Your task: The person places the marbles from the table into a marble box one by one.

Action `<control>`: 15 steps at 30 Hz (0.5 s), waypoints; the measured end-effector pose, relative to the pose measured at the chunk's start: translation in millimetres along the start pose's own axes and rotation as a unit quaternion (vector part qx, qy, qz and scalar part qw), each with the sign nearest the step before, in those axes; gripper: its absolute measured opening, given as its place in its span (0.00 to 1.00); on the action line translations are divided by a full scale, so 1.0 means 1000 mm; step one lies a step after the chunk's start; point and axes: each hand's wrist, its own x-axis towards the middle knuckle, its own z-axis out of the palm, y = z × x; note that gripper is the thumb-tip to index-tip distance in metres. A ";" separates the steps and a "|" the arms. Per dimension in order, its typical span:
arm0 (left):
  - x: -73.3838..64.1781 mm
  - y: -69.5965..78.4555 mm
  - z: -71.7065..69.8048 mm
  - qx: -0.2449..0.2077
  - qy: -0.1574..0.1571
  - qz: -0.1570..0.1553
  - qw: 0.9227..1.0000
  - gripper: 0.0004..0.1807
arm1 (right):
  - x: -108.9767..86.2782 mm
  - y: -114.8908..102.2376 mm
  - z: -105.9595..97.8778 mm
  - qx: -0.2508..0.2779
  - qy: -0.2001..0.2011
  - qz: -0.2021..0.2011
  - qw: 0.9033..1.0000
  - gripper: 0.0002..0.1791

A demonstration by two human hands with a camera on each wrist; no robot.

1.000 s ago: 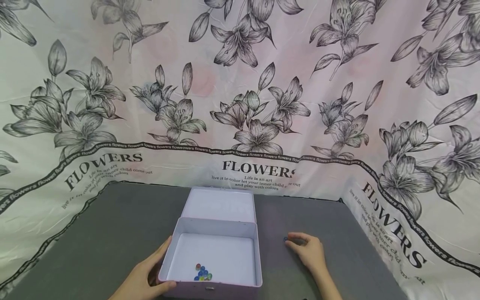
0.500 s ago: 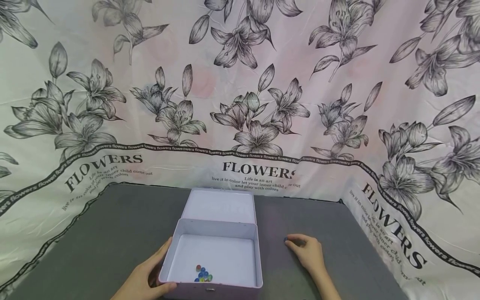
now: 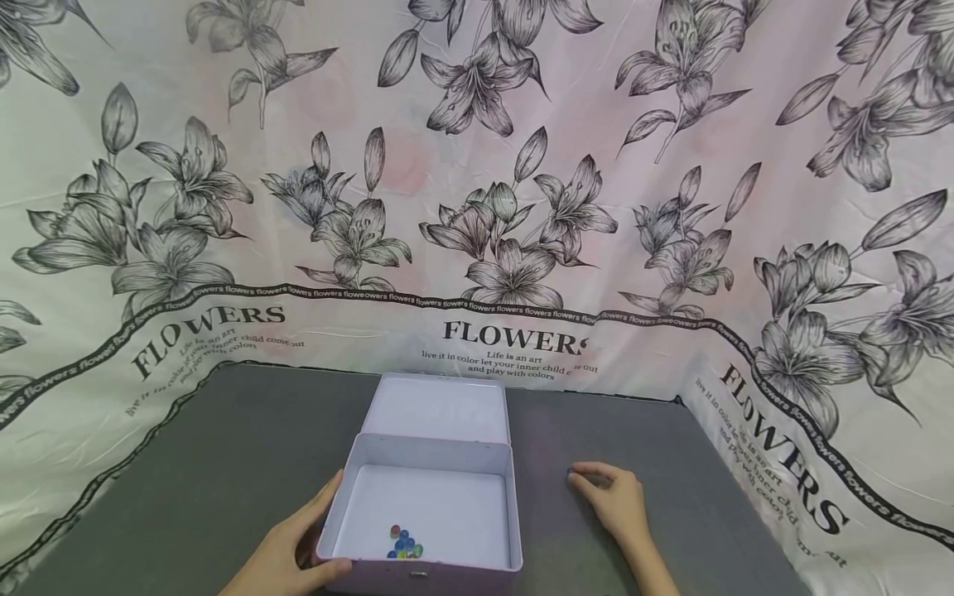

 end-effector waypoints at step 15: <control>-0.001 0.003 0.001 0.009 0.004 -0.003 1.000 0.63 | -0.003 -0.058 -0.031 0.036 0.025 -0.034 0.998 0.14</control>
